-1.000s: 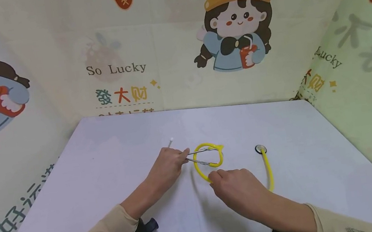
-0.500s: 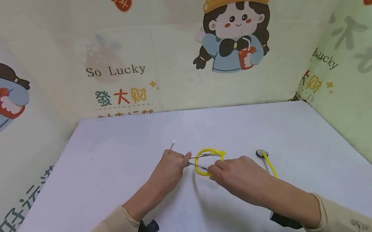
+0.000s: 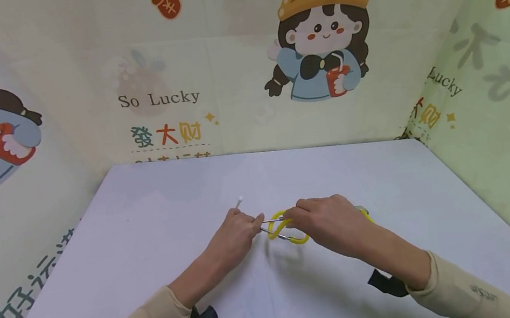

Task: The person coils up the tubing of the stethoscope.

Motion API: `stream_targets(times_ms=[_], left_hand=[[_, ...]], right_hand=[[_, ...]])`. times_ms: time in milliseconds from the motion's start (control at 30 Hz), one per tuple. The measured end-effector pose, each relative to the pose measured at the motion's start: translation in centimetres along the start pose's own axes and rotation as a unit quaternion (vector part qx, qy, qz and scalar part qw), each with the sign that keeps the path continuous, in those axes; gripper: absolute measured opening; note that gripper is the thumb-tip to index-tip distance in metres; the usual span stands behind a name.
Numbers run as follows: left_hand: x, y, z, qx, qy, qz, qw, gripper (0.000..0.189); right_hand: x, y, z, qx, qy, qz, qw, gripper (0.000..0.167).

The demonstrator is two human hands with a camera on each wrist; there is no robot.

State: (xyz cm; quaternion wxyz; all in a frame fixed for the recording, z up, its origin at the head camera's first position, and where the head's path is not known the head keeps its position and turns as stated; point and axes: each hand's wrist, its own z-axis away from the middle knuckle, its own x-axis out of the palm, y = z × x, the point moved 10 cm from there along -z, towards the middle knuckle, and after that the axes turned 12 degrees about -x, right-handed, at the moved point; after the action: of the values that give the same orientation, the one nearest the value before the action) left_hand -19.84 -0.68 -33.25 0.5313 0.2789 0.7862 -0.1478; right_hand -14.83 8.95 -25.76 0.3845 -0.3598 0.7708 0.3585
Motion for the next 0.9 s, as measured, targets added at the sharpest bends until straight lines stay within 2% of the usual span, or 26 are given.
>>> stream_targets(times_ms=[167, 467, 633, 833, 900], left_hand=[[-0.1, 0.5, 0.2, 0.017, 0.006, -0.006, 0.9998, 0.034], [-0.9, 1.2, 0.6, 0.043, 0.018, -0.007, 0.9989, 0.038], [-1.3, 1.5, 0.7, 0.054, 0.022, 0.018, 0.9981, 0.039], [-2.0, 2.4, 0.9, 0.086, 0.032, 0.056, 0.9942, 0.042], [-2.2, 2.6, 1.0, 0.096, 0.038, 0.070, 0.9922, 0.037]], right_hand=[[0.2, 0.9, 0.1, 0.006, 0.025, -0.001, 0.9997, 0.025], [0.9, 3.0, 0.4, 0.044, 0.033, -0.028, 0.9981, 0.027], [1.6, 4.1, 0.7, 0.067, 0.033, -0.059, 0.9955, 0.023], [3.0, 4.9, 1.2, 0.082, 0.040, -0.098, 0.9910, 0.022], [3.5, 5.1, 1.3, 0.088, 0.035, -0.111, 0.9894, 0.021]])
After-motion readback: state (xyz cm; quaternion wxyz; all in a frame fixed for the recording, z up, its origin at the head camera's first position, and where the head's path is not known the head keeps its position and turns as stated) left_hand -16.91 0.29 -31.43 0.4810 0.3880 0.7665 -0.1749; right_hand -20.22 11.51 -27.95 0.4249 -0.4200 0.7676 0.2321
